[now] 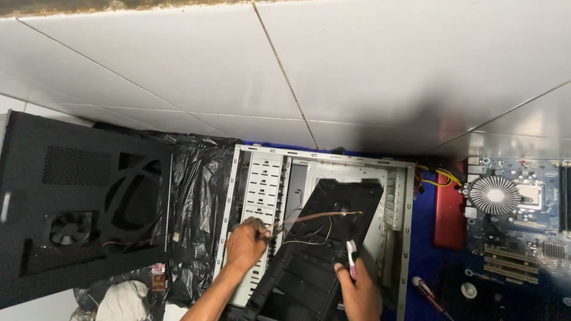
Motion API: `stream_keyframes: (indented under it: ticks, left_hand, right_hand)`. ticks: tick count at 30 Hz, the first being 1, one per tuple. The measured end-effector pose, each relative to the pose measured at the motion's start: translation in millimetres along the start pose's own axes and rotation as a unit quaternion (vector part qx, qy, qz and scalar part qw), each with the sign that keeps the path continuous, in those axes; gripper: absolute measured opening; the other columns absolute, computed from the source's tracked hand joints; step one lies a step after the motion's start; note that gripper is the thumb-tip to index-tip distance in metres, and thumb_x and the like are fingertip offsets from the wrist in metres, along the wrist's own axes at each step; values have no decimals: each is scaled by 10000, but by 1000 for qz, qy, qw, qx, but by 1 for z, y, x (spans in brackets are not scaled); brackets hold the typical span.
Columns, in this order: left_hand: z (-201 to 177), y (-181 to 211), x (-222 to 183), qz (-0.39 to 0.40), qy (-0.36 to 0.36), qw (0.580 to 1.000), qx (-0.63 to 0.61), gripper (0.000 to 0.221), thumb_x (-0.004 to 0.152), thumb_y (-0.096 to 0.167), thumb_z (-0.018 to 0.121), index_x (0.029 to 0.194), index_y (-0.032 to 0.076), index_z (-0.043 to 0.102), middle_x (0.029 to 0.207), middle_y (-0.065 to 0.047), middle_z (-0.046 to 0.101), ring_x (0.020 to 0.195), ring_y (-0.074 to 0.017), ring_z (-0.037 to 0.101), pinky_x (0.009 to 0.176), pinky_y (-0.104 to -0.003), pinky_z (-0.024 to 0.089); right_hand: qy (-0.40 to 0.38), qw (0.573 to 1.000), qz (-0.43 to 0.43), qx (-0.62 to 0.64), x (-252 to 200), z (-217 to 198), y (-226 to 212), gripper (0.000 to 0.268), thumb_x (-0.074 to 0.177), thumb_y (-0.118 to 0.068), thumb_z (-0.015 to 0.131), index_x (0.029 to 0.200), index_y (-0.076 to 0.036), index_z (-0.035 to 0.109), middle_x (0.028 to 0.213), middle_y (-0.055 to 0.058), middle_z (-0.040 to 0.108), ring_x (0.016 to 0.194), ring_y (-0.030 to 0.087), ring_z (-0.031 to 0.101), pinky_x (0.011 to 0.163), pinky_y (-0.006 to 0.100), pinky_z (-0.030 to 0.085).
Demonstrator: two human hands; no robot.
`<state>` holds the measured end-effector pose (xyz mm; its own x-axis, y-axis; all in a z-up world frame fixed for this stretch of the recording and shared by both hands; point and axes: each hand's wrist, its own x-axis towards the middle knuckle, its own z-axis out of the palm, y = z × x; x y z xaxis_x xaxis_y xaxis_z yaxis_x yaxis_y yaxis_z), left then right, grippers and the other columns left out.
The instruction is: Removing and inspecting the front panel of a computer tower case and cleaning internal components.
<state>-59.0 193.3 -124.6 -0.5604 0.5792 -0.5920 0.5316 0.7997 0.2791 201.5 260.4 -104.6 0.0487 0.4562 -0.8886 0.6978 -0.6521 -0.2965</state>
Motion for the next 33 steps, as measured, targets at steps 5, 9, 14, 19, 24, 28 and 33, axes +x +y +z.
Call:
stream_keyframes:
  ticks: [5, 9, 14, 19, 24, 28, 33]
  left_hand:
    - [-14, -14, 4, 118, 21, 992, 37, 304, 834, -118, 552, 792, 154, 682, 1058, 21, 696, 963, -238, 741, 571, -326, 758]
    - [-8, -23, 2, 171, 54, 983, 49, 238, 887, -60, 598, 837, 145, 707, 1133, -20, 701, 1148, -286, 676, 679, -414, 737]
    - [-11, -21, 7, 139, 1, 990, -28, 172, 946, 62, 608, 859, 163, 716, 981, 58, 675, 903, -169, 707, 734, -419, 641]
    - [-20, 11, -5, 52, -74, 994, -56, 237, 900, -73, 615, 883, 128, 740, 1023, 11, 678, 910, -159, 731, 949, -329, 670]
    - [-3, 6, -2, 147, -27, 987, -55, 91, 905, 192, 760, 962, 152, 818, 1031, 13, 696, 1177, -196, 544, 1012, -416, 475]
    - [-14, 20, -18, 210, -36, 966, -148, 406, 850, 259, 815, 1242, 186, 737, 929, -28, 700, 893, -182, 625, 809, -334, 522]
    - [-38, 32, -58, 91, -111, 980, -139, 609, 920, 426, 672, 1478, 257, 494, 1323, -39, 635, 1234, -227, 618, 1053, -413, 500]
  right_hand:
    - [16, 998, 2, -59, 5, 7, 6, 451, 890, -525, 612, 804, -161, 360, 713, 39, 501, 759, 236, 618, 758, 322, 395]
    - [24, 999, 10, -37, 16, 12, 14, 413, 898, -507, 616, 837, -140, 435, 753, 70, 511, 787, 283, 575, 774, 349, 374]
    - [-4, 997, 10, -70, 7, 5, -6, 419, 907, -554, 557, 885, -155, 432, 792, 74, 523, 836, 306, 625, 792, 383, 385]
    - [21, 1000, 16, -2, 5, 8, -7, 398, 917, -434, 626, 822, -136, 381, 738, 62, 379, 696, 251, 500, 732, 350, 335]
    - [15, 1000, 17, 11, 18, 5, 2, 379, 896, -475, 626, 1043, -128, 581, 837, 108, 593, 854, 316, 623, 802, 387, 403]
    - [21, 997, 12, 73, 1, -8, 1, 535, 931, -355, 629, 1428, -159, 612, 707, 118, 479, 638, 231, 523, 672, 382, 356]
    - [320, 786, -480, -222, 71, 25, 143, 197, 882, -228, 700, 1066, -280, 746, 874, 83, 590, 733, 306, 630, 738, 360, 508]
